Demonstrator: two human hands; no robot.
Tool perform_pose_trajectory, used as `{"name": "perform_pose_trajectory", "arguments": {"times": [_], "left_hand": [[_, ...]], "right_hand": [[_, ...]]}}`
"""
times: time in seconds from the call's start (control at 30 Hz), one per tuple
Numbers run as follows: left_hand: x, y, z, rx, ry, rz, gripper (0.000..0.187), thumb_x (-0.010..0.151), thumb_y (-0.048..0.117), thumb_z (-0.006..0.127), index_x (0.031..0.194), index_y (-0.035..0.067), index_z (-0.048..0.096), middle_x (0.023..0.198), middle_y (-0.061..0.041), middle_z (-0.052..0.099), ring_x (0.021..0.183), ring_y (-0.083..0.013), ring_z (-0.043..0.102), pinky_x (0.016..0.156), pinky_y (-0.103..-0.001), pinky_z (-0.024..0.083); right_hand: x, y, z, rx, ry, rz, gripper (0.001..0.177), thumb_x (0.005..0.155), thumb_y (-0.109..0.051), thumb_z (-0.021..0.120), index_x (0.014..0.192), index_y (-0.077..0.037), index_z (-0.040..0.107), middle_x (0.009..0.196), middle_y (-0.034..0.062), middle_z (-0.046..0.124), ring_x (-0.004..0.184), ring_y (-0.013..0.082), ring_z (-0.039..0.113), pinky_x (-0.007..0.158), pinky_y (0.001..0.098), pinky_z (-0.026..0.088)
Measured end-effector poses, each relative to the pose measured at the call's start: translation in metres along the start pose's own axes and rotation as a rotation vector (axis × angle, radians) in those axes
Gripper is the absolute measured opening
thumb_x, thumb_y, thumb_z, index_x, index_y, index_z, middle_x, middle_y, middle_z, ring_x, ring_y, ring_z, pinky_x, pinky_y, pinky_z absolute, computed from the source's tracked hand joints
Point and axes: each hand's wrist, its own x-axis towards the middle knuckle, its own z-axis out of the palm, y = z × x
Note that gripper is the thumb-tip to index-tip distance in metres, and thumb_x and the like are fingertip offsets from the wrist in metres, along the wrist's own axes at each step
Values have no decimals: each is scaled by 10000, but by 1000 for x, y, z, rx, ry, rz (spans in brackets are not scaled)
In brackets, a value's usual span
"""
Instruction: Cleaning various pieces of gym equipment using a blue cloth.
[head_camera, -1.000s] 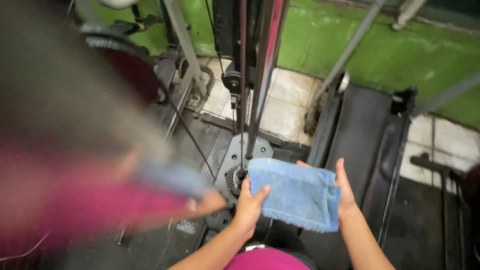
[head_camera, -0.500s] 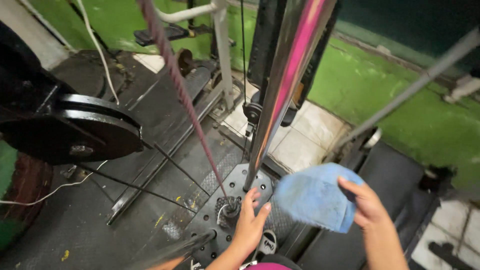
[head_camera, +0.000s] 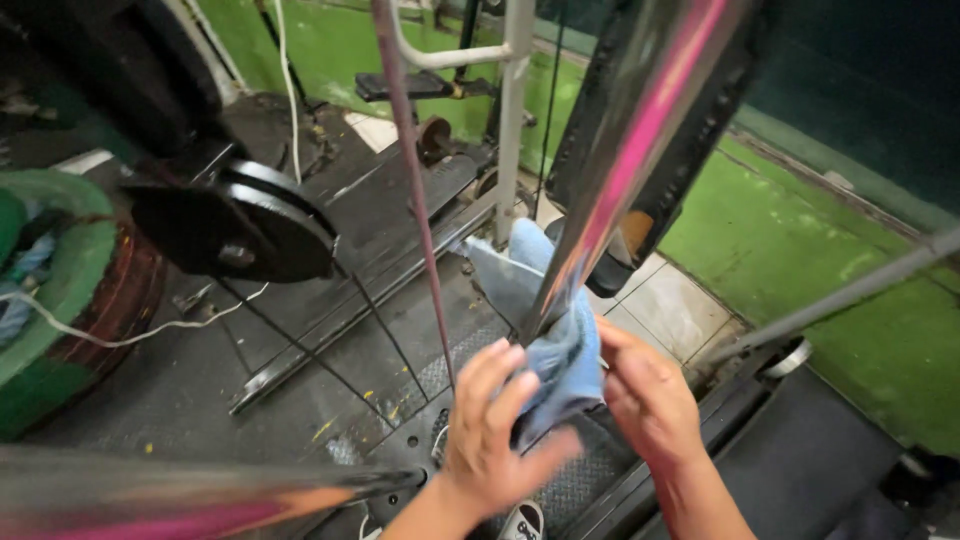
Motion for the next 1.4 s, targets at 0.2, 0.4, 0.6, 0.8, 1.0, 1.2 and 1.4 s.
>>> {"name": "perform_pose_trajectory", "arguments": {"times": [0.2, 0.4, 0.6, 0.8, 1.0, 1.2, 1.4], "left_hand": [[-10, -8, 17, 116, -4, -123, 575, 941, -33, 714, 1445, 99, 470, 1490, -196, 504, 1348, -407, 596, 1138, -464, 535], [17, 19, 22, 160, 57, 145, 483, 943, 49, 767, 1365, 143, 553, 1446, -130, 544, 1415, -389, 524, 1242, -566, 372], [64, 30, 23, 164, 4, 142, 425, 992, 183, 725, 1394, 132, 598, 1517, -158, 527, 1473, -399, 472, 1271, -567, 344], [142, 51, 22, 322, -49, 117, 589, 1084, 489, 626, 1577, 189, 506, 1717, -131, 342, 1655, -398, 291, 1339, -593, 176], [225, 90, 8, 656, 14, 59, 962, 753, 840, 363, 1518, 262, 429, 1638, -62, 358, 1564, -301, 290, 1312, -587, 126], [234, 75, 18, 426, 214, 98, 869, 1011, 717, 380, 1619, 99, 319, 1737, -224, 276, 1686, -383, 242, 1344, -589, 101], [174, 42, 46, 373, 237, 123, 761, 1078, 513, 537, 1645, 60, 310, 1701, -323, 280, 1608, -503, 368, 1315, -703, 242]], "right_hand": [[39, 65, -9, -554, -87, -225, 728, 858, -161, 784, 1486, -19, 445, 1364, 83, 576, 1247, 200, 556, 1066, 376, 465], [56, 117, -35, -645, -57, -294, 636, 888, -184, 728, 1445, -53, 451, 1253, 63, 613, 1129, 168, 598, 972, 344, 515], [91, 73, 5, -702, -42, -389, 630, 911, -200, 713, 1455, -50, 434, 1257, 74, 624, 1125, 180, 620, 965, 349, 527], [118, -4, 68, -785, -58, -498, 625, 934, -216, 697, 1466, -47, 417, 1261, 84, 634, 1121, 191, 642, 959, 353, 539], [132, -101, 137, -862, -20, -659, 620, 957, -232, 681, 1476, -44, 400, 1265, 95, 644, 1117, 202, 664, 953, 358, 551], [135, -178, 182, -916, 35, -812, 616, 980, -248, 665, 1486, -41, 382, 1268, 106, 654, 1113, 213, 686, 946, 362, 563], [132, -176, 175, -962, 98, -907, 614, 1003, -264, 650, 1497, -38, 365, 1272, 117, 665, 1109, 225, 708, 940, 367, 575]]}}
